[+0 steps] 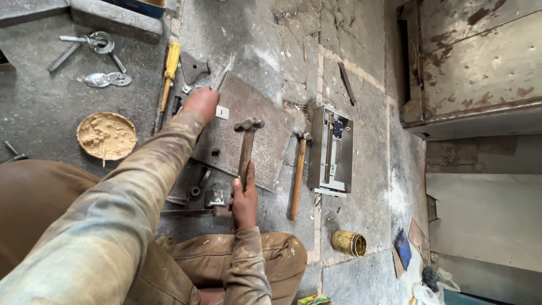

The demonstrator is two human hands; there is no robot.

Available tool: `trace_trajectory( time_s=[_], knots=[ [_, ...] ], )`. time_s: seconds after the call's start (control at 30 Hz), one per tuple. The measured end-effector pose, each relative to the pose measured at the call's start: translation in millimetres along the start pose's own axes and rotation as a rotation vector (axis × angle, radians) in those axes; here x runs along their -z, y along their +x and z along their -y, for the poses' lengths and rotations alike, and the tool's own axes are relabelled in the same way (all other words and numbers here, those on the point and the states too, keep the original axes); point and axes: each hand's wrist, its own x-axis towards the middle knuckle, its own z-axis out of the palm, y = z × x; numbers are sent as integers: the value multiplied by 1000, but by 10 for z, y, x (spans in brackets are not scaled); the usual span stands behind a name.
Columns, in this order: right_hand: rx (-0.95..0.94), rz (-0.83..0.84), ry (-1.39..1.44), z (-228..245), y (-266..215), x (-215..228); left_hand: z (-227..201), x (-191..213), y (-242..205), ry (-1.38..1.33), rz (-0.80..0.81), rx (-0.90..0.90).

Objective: The person hammers a small metal piece on a work surface, then applies a yellow paste to a metal frame and inserts it into a rectangular electrical box. The person then uses a hammer to tap the frame into place within the box.

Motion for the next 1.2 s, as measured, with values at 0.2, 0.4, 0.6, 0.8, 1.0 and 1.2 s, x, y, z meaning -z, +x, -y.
trace_trajectory(
  time_s=[0.2,0.4,0.6,0.8,1.0,1.2],
  knots=[
    [193,21,-79,197,195,-6,75,-108,281,-198,165,279],
    [908,-111,-466,109,643,-273,158,-172,369,-206,182,319],
    [234,33,-476,-87,847,-278,179,-161,365,-236,165,315],
    [-91,232,-1,-58,1033,-31,116,-115,210,-175,-27,126],
    [-352,165,196,-846,883,575,58,-240,139,39,34,-57],
    [39,-322,-184,-1645,1150,2047,157,-323,189,116,-6,-160]
  ],
)
